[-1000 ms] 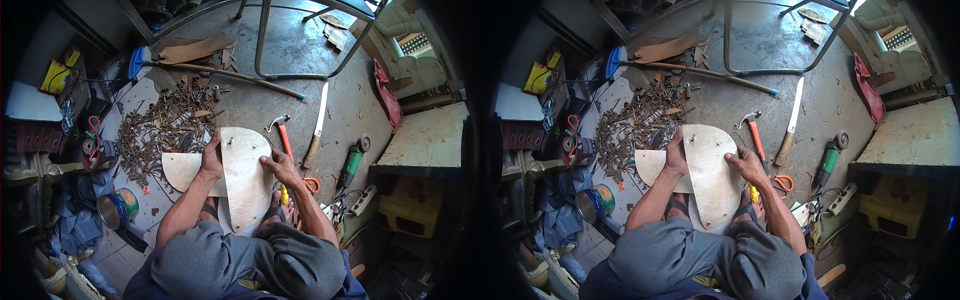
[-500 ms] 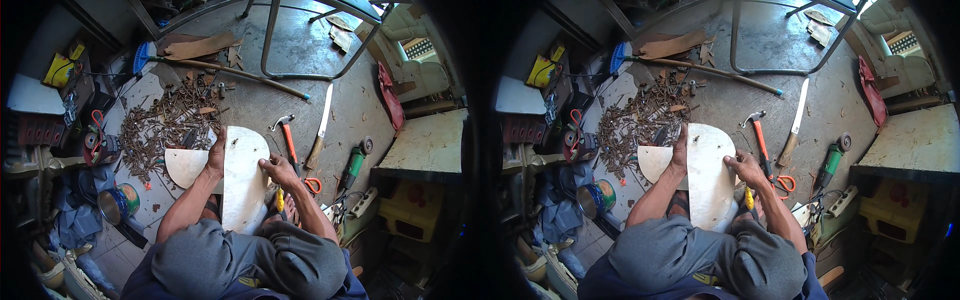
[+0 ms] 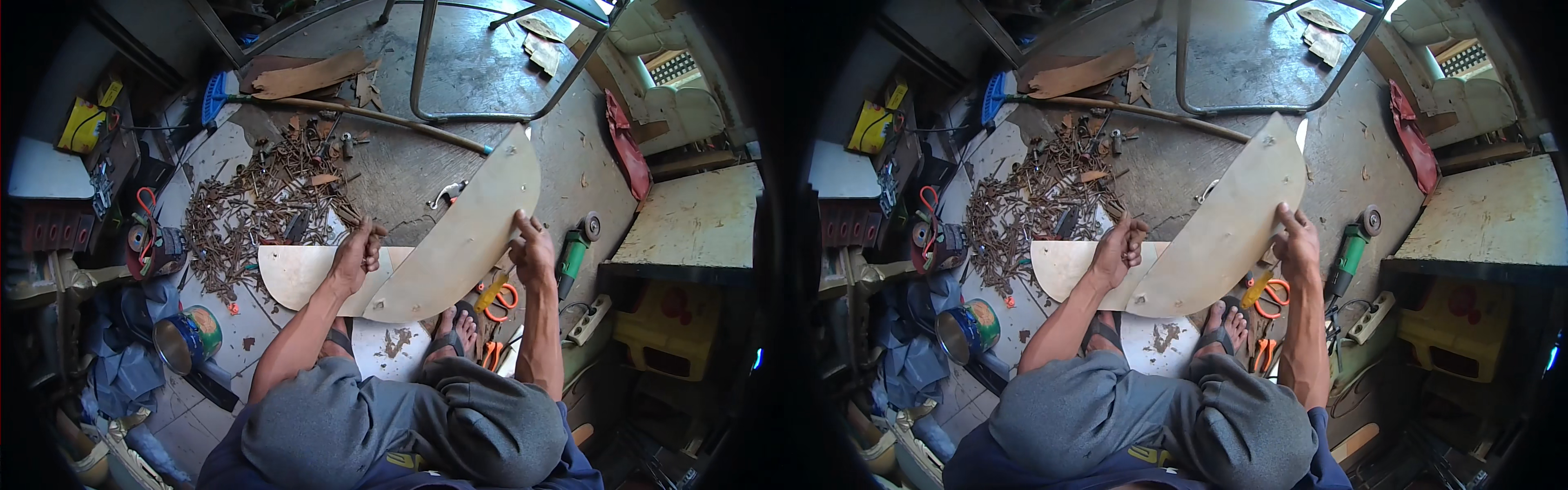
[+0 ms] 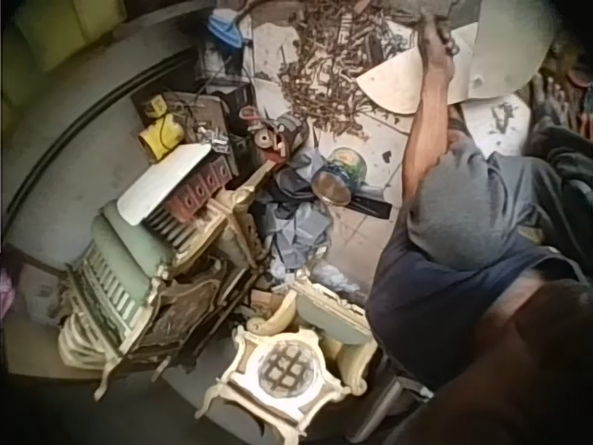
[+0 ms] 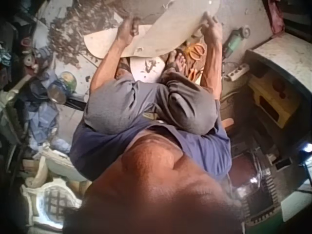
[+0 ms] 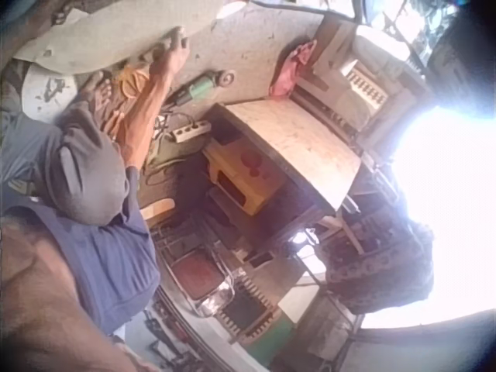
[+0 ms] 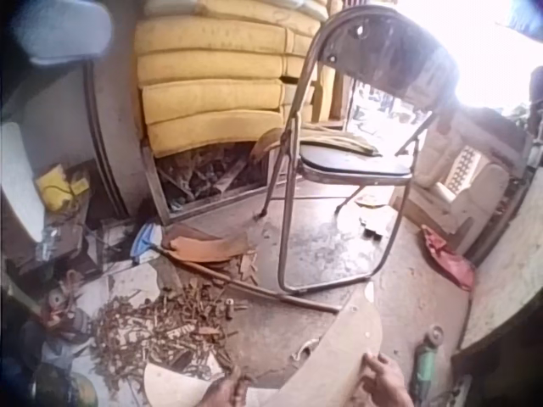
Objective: The person joins wooden panels by inserting small wooden pegs into pre-drilled holes and hammering them together. The person then uses a screwdriver to tighten fasteners into the assembled wooden pieces.
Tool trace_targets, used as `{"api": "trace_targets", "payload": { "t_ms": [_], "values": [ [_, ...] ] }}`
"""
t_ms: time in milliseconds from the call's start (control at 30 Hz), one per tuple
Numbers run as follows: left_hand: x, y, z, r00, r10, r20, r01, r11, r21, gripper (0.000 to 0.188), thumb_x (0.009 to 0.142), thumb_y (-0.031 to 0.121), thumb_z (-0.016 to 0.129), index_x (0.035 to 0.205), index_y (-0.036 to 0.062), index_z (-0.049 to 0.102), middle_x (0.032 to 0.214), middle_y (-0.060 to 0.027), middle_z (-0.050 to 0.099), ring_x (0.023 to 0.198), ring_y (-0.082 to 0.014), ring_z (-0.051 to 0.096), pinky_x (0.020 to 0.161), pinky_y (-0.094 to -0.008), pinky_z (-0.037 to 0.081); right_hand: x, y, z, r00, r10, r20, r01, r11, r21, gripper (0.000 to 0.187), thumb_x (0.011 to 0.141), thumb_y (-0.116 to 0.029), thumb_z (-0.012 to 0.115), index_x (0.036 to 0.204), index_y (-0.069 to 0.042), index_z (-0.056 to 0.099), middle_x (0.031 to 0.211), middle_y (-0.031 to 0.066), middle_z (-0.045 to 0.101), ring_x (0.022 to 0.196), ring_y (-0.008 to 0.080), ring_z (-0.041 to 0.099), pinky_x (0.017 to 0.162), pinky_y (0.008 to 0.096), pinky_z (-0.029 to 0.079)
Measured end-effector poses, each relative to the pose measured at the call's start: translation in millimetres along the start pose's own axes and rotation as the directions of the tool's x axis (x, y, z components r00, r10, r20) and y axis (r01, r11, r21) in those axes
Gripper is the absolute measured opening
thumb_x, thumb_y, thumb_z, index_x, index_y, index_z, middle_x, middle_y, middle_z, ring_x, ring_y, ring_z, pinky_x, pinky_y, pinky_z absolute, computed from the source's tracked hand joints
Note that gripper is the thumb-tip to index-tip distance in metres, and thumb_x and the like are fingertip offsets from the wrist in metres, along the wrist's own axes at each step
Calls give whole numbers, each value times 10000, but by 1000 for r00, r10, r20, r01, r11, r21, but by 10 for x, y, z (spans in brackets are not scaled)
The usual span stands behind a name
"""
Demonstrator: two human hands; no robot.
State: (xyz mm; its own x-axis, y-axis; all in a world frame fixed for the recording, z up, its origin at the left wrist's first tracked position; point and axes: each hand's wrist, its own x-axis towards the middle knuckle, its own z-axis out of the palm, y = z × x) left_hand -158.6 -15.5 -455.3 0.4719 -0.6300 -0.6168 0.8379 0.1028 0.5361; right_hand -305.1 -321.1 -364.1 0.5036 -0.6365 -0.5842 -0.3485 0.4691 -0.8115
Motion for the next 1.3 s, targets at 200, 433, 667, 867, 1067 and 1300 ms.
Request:
{"api": "trace_targets", "payload": {
  "t_ms": [200, 433, 667, 867, 1067, 1300],
  "values": [
    [-280, 429, 258, 894, 249, 371, -447, 470, 761, 430, 976, 432, 683, 988, 4, 718, 835, -19, 643, 740, -102, 543, 652, -294, 442, 27, -230, 19, 994, -101, -34, 104, 984, 141, 368, 1021, -330, 650, 1273, -66, 598, 897, 14, 644, 420, 33, 305, 393, 226, 228],
    [-1069, 1456, -308, 919, 380, 105, -333, 606, 723, 303, 921, 276, 737, 939, -27, 736, 761, 14, 579, 727, -80, 507, 633, -291, 404, -144, -155, 396, 975, -61, 213, 98, 981, -166, 611, 1039, -476, 562, 1478, -58, 483, 1276, 113, 703, 428, 24, 326, 388, 219, 256],
    [-1167, 980, -815, 957, 287, 52, -254, 732, 632, 391, 918, 326, 764, 1111, -14, 754, 1023, -75, 742, 933, -131, 654, 856, -277, 504, -355, 154, 694, 810, 67, 582, 142, 942, -305, 789, 960, -521, 666, 1552, -73, 398, 1195, 104, 731, 532, 20, 386, 483, 208, 317],
    [-913, 298, -402, 958, 282, -51, -84, 445, 892, 479, 946, 422, 738, 1216, 28, 713, 800, 11, 628, 726, -92, 558, 645, -290, 468, -576, 227, 1139, 773, -181, 609, 431, 854, -293, 336, 965, -153, 718, 1262, 3, 694, 1116, 81, 743, 1015, 165, 684, 896, 294, 527],
    [-1343, 415, -733, 844, 275, -460, -422, 870, -255, 818, 999, 736, 355, 1302, 5, 561, 752, 41, 488, 617, -68, 437, 484, -236, 321, -889, 489, 1101, 304, -399, 865, 936, -44, -349, 515, 803, -58, 759, 1275, -253, 699, 1073, 27, 689, 666, 178, 700, 528, 332, 579],
    [-1437, 81, -1706, 654, 312, -689, -49, 926, 373, 368, 1006, 341, 659, 1119, -4, 716, 728, 62, 568, 499, -49, 406, 443, -260, 357, -1052, 1461, 711, 425, 139, 894, 889, 120, -441, 356, 935, -216, 657, 1289, -245, 671, 1239, 74, 645, 797, 351, 727, 708, 467, 606]
  ]
}}
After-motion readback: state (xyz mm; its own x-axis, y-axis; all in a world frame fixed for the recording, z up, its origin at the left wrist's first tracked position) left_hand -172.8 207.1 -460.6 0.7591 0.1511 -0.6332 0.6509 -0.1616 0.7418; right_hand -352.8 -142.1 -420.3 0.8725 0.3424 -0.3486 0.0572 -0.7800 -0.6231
